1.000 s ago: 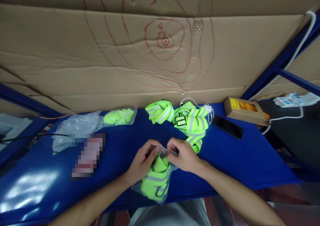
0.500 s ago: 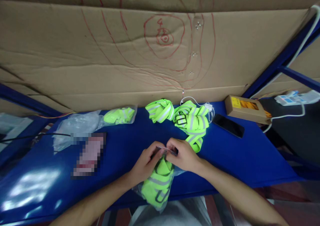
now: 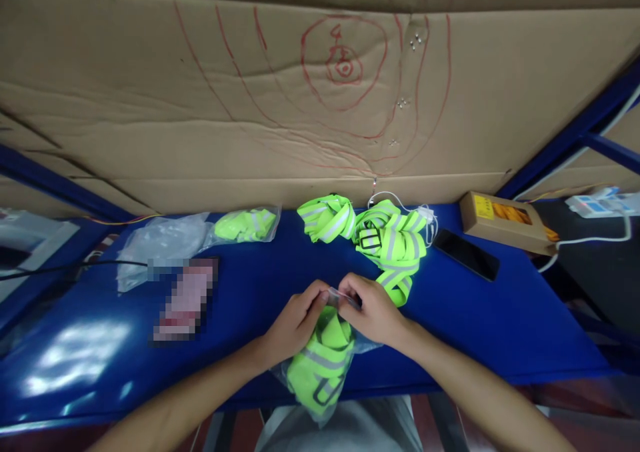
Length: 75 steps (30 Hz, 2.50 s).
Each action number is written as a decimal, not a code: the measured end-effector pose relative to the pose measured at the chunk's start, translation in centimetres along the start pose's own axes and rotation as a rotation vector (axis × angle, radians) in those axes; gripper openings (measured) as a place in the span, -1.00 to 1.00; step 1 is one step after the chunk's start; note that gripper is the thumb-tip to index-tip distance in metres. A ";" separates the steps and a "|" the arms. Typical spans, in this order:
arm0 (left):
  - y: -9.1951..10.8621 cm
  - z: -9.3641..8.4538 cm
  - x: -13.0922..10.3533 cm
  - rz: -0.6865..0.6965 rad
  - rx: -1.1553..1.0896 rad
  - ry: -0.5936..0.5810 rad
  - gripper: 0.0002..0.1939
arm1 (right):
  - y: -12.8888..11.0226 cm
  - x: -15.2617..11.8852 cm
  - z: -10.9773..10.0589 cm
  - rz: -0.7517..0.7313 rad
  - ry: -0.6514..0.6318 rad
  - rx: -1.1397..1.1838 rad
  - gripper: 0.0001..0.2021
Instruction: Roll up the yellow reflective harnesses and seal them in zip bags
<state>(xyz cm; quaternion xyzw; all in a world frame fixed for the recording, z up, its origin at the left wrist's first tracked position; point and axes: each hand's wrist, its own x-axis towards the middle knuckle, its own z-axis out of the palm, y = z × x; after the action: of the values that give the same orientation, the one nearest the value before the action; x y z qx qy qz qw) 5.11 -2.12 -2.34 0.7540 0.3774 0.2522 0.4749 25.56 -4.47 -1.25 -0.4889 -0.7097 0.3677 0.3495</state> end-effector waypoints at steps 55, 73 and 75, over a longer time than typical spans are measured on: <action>-2.3 -6.6 2.9 0.240 -0.025 0.229 -0.40 | 2.0 0.0 -3.1 -0.079 0.290 -0.315 -0.74; 0.6 -13.6 2.8 0.378 1.073 0.737 -0.64 | 1.7 0.2 -1.4 -0.133 -0.250 -0.542 -0.65; -0.9 -16.1 3.5 0.293 1.040 0.831 -0.67 | 1.4 0.2 -1.4 -0.130 -0.276 -0.543 -0.64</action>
<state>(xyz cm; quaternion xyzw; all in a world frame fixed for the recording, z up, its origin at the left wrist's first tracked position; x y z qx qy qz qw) -5.00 9.43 3.74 0.7681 0.4946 0.3683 -0.1725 27.30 -3.71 -1.80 -0.4634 -0.8525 0.2042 0.1294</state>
